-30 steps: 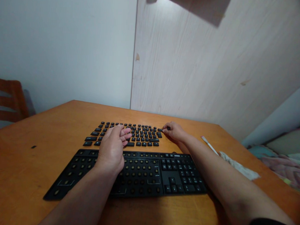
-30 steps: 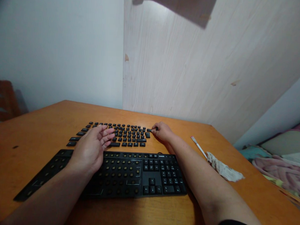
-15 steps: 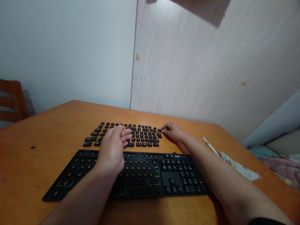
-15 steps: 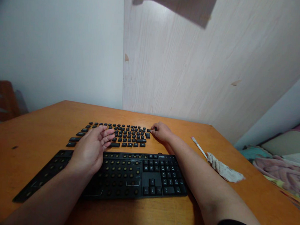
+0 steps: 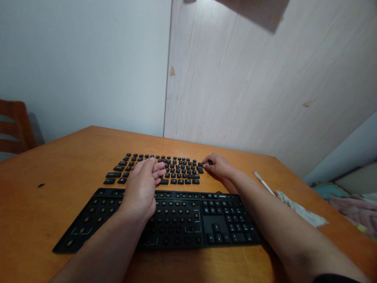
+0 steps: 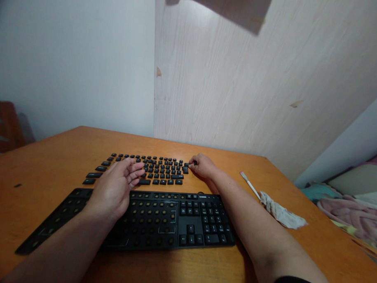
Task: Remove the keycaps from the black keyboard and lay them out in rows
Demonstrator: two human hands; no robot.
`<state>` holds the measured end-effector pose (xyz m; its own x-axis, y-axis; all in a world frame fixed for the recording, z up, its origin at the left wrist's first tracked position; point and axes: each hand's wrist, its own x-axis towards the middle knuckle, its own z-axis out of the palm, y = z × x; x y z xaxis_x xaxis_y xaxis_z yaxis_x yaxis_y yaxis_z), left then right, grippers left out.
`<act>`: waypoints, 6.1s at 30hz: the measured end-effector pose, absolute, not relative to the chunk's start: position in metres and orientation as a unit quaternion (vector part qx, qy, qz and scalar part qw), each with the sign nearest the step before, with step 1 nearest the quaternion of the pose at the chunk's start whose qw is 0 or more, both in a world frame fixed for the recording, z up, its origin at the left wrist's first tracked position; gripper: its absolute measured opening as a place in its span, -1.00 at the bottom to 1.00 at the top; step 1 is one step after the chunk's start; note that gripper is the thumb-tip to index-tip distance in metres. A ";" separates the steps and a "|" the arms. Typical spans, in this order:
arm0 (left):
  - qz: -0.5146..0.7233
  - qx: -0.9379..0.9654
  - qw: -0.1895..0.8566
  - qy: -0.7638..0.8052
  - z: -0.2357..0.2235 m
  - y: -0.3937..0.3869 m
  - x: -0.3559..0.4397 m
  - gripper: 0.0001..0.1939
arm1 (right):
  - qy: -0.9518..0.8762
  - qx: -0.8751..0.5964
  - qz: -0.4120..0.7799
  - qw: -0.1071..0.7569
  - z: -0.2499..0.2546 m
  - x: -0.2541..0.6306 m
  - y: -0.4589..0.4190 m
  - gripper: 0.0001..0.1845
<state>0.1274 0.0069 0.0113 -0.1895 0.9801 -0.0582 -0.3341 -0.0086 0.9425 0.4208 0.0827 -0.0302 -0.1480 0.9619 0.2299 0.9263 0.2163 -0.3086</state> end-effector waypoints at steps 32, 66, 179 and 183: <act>0.609 0.346 0.541 0.466 0.009 0.008 0.127 -0.63 | -0.789 -0.593 0.057 0.153 -0.013 0.390 0.124 -0.91; 0.601 0.357 0.547 0.461 0.008 0.005 0.129 -0.70 | -0.758 -0.630 0.071 0.152 -0.006 0.393 0.125 -0.89; 0.581 0.390 0.551 0.455 0.007 0.005 0.129 -0.73 | -0.673 -0.673 0.112 0.286 -0.001 0.438 0.102 -0.78; 0.577 0.392 0.552 0.457 0.008 0.004 0.128 -0.72 | -0.674 -0.669 0.138 0.281 -0.017 0.452 0.090 -0.80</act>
<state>0.1284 0.0040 0.0077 -0.0833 0.9952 -0.0512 -0.2787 0.0260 0.9600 0.4522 0.0899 -0.0172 0.0524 0.9795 0.1948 0.8250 0.0675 -0.5611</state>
